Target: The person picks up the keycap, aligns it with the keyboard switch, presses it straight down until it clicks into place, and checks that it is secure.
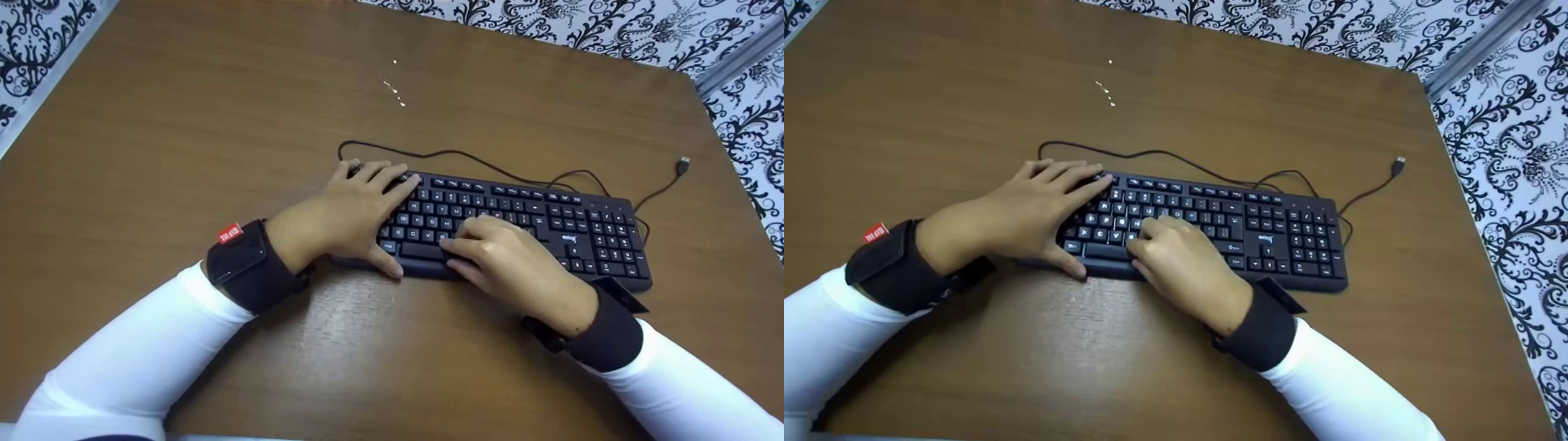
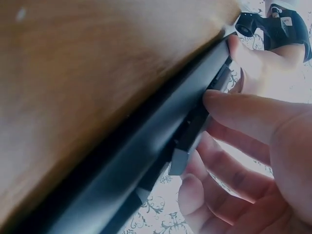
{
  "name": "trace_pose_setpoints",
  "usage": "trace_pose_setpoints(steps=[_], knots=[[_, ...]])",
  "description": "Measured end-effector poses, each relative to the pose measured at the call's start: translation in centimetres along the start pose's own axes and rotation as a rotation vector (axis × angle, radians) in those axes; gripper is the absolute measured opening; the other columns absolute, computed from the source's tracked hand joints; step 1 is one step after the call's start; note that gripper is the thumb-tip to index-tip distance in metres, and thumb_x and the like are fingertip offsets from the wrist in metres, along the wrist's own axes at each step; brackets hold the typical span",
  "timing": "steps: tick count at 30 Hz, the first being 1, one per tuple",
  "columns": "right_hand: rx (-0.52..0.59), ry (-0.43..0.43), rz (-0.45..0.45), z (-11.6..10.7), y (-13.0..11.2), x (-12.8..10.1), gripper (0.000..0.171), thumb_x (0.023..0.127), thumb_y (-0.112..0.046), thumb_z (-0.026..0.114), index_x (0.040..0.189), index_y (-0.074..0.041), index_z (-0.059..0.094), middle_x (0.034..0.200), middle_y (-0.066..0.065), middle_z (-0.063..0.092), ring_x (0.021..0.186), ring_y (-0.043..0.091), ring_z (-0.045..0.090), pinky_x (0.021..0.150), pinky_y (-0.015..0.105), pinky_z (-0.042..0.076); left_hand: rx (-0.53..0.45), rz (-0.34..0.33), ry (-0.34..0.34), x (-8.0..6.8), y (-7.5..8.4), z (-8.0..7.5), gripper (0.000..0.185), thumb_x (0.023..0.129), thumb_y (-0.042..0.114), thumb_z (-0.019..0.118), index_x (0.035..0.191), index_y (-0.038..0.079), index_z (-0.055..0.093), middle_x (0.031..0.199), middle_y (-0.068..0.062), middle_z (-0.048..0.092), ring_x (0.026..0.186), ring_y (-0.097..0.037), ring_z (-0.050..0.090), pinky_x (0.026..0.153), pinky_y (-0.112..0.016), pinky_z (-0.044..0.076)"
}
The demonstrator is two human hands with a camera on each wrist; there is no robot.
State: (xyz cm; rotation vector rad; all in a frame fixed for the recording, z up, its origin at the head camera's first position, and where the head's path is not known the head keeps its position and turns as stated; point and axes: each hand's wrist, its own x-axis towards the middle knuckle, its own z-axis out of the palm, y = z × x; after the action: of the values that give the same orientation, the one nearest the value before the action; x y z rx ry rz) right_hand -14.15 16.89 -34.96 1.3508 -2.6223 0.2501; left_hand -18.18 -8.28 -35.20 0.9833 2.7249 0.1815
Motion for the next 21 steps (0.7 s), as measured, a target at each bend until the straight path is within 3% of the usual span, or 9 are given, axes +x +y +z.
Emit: trace_pose_setpoints(steps=[14,21], knots=[[-0.023,0.051,-0.027,0.17,0.38,0.0,0.024,0.082,-0.013,0.082,0.106,-0.01,0.079,0.092,0.004,0.068,0.082,0.019,0.06,0.072,0.033,0.054,0.005,0.004,0.012,0.04,0.01,-0.07,0.134,0.063,0.087,0.065,0.162,0.015,0.012,0.168,-0.013,0.013,0.154,-0.035,0.015,0.122,-0.063,0.013],[0.017,0.089,-0.064,0.06,0.23,0.21,0.016,0.081,-0.01,0.082,0.096,-0.011,0.079,0.088,0.002,0.068,0.079,0.016,0.06,0.068,0.031,0.054,-0.004,0.004,0.023,-0.19,0.03,-0.02,0.134,0.063,0.087,0.066,0.162,0.015,0.012,0.168,-0.012,0.014,0.154,-0.034,0.015,0.122,-0.062,0.014]])
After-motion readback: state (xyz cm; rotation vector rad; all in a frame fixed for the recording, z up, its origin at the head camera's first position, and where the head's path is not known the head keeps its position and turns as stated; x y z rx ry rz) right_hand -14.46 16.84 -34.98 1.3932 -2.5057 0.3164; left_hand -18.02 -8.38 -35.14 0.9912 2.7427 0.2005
